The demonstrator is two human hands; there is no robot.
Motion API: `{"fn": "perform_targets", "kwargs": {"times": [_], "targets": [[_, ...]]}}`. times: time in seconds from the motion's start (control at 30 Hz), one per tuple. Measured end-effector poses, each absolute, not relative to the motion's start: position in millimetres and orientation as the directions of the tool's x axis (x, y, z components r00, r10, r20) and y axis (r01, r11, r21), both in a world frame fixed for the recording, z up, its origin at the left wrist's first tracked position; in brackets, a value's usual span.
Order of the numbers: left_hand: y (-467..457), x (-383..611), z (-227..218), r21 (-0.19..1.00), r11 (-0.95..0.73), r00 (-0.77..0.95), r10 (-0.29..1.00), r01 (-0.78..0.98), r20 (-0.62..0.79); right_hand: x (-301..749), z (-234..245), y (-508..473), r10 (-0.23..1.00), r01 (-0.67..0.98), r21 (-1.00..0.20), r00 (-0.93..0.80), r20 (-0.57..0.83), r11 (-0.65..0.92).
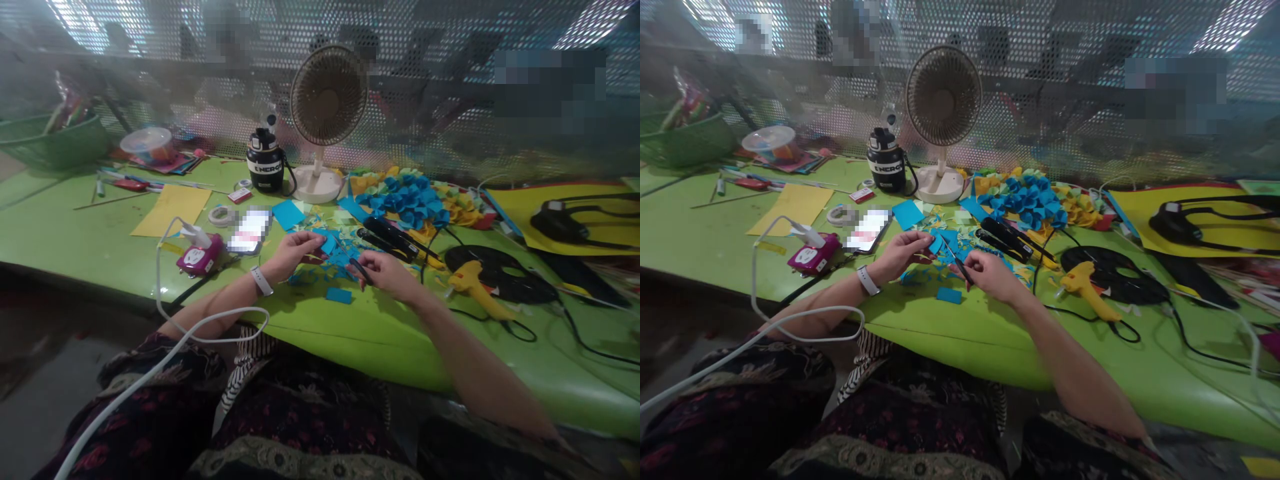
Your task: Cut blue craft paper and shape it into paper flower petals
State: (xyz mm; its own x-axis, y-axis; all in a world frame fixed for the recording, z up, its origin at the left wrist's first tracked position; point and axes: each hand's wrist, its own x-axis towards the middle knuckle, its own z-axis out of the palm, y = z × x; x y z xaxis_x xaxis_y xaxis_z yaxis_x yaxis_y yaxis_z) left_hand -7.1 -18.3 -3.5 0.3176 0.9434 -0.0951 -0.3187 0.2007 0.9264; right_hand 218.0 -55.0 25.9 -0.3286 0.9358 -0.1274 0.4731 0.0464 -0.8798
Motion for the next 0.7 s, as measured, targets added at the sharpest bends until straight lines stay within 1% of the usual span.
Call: {"fn": "perform_targets", "kwargs": {"times": [0.13,0.23,0.37,0.43,0.53,0.7], "targets": [[-18,-7,-5,0.927,0.205,0.317,0.943,-0.313,-0.102,218,26,-55,0.943,0.464,-0.884,-0.314,-0.110,0.052],[-18,-7,-3,0.918,0.225,0.309,0.943,-0.326,-0.121,219,26,-53,0.963,0.463,-0.885,-0.255,-0.088,0.041],[-17,-6,0,0.873,0.320,0.310,0.927,-0.368,-0.209,225,19,-45,0.988,0.522,-0.851,-0.151,-0.036,0.049],[-16,-4,1,0.839,0.369,0.301,0.918,-0.401,-0.260,229,13,-39,0.994,0.609,-0.790,-0.109,0.014,0.078],[-15,-3,0,0.806,0.397,0.302,0.910,-0.439,-0.284,236,8,-32,0.995,0.753,-0.651,-0.059,0.074,0.093],[-15,-6,-3,0.791,0.384,0.345,0.909,-0.476,-0.234,239,7,-28,0.999,0.877,-0.480,-0.023,0.037,0.039]]}}
